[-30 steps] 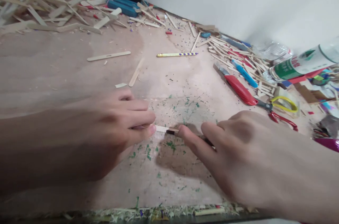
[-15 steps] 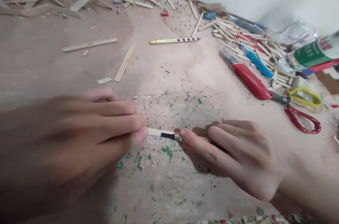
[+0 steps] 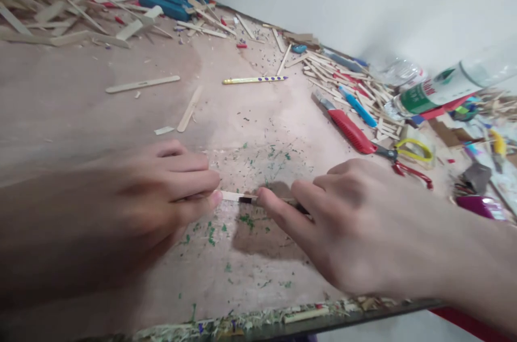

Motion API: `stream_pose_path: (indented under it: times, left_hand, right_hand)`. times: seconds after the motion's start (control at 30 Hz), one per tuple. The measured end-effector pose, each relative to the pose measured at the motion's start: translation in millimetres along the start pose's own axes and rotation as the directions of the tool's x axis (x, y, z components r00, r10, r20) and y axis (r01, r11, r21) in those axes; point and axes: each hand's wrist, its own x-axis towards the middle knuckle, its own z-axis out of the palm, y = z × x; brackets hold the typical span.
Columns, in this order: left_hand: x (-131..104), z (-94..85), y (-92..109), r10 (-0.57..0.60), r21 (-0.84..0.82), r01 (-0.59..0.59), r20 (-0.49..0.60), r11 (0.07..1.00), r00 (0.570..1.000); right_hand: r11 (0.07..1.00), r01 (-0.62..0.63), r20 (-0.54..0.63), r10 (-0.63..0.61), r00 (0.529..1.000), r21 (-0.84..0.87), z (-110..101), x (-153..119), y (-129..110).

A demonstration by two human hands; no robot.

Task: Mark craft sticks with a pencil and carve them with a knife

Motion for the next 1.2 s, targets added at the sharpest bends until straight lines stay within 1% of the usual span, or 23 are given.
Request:
stream_pose_path:
  times: [0.03, 0.1, 0.17, 0.23, 0.33, 0.4, 0.5, 0.57, 0.6, 0.63, 0.73, 0.83, 0.9, 0.93, 1.0, 1.07, 1.1, 1.13, 1.17, 1.2]
  left_hand:
    - [-1, -0.2, -1, 0.047, 0.042, -0.048, 0.028, 0.998, 0.999]
    - [-3, -0.2, -4, 0.103, 0.087, -0.105, 0.035, 0.991, 0.994]
    - [-6, 1.0, -7, 0.098, 0.077, -0.099, 0.020, 0.992, 0.995]
    - [-8, 2.1, -8, 0.091, 0.058, -0.092, 0.014, 0.994, 0.996]
    - [-7, 1.1, -7, 0.093, 0.036, -0.093, 0.016, 0.995, 0.996]
    - [-6, -1.7, -6, 0.091, 0.041, -0.092, 0.006, 0.995, 0.996]
    - [-2, -7.0, -3, 0.117, 0.096, -0.115, -0.009, 0.989, 0.993]
    - [0, -9.4, -2, 0.123, 0.146, -0.124, 0.016, 0.981, 0.992]
    - [1, -9.8, -1, 0.115, 0.166, -0.118, 0.023, 0.979, 0.993]
    - [2, -9.6, 0, 0.099, 0.177, -0.102, 0.025, 0.979, 0.995]
    - [1, -5.8, 0, 0.053, 0.197, -0.036, -0.080, 0.980, 0.995]
    - [-1, -2.1, -2, 0.133, 0.270, -0.098, -0.116, 0.958, 0.984]
    - [-1, -2.3, 0, 0.170, 0.291, -0.139, -0.087, 0.947, 0.981]
    - [-1, -3.3, 2, 0.168, 0.283, -0.144, -0.064, 0.948, 0.984]
    - [1, -6.0, 8, 0.156, 0.208, -0.149, -0.019, 0.967, 0.988]
    - [2, -8.8, 15, 0.181, 0.010, -0.181, 0.020, 0.983, 0.983]
    - [3, -9.9, 19, 0.211, -0.107, -0.206, 0.031, 0.973, 0.977]
    - [4, -10.8, 21, 0.237, -0.207, -0.226, 0.030, 0.952, 0.971]
    - [5, -11.5, 22, 0.246, -0.270, -0.233, 0.016, 0.934, 0.969]
    - [5, -12.1, 21, 0.231, -0.282, -0.224, -0.009, 0.933, 0.973]
  right_hand:
    - [1.000, 0.014, 0.012, -0.014, 1.000, 0.005, 2, -1, 2]
    - [1.000, 0.014, 0.021, -0.014, 1.000, 0.014, 9, -7, 8]
    - [0.999, 0.007, -0.006, -0.007, 1.000, 0.050, 19, -14, 13]
    - [0.995, 0.013, -0.061, -0.007, 0.998, 0.102, 30, -20, 15]
    - [0.992, 0.013, -0.103, 0.000, 0.995, 0.126, 47, -24, 12]
    - [0.994, -0.018, -0.183, 0.037, 0.982, 0.105, 56, -25, 7]
    - [0.996, -0.065, -0.307, 0.082, 0.948, 0.064, 65, -25, 1]
    - [0.998, -0.047, -0.291, 0.057, 0.955, 0.041, 64, -27, -1]
    - [0.999, -0.037, -0.253, 0.045, 0.967, 0.036, 61, -28, -2]
    - [0.998, -0.052, -0.224, 0.060, 0.973, 0.041, 57, -30, -4]
    - [0.983, -0.151, -0.135, 0.163, 0.977, 0.100, 39, -34, -13]
    - [0.950, -0.268, -0.073, 0.282, 0.957, 0.162, 20, -31, -27]
    - [0.913, -0.364, -0.048, 0.378, 0.925, 0.182, 11, -26, -34]
    - [0.895, -0.406, -0.039, 0.419, 0.907, 0.185, 8, -24, -36]
    - [0.880, -0.435, -0.032, 0.449, 0.893, 0.191, 6, -19, -38]
    - [0.876, -0.434, -0.018, 0.447, 0.894, 0.211, 8, -16, -37]
    - [0.873, -0.431, -0.019, 0.446, 0.895, 0.230, 10, -15, -35]
    - [0.869, -0.426, -0.015, 0.444, 0.896, 0.252, 11, -15, -34]
    - [0.863, -0.428, -0.011, 0.447, 0.895, 0.268, 13, -15, -33]
    - [0.861, -0.426, -0.011, 0.446, 0.895, 0.277, 13, -16, -33]
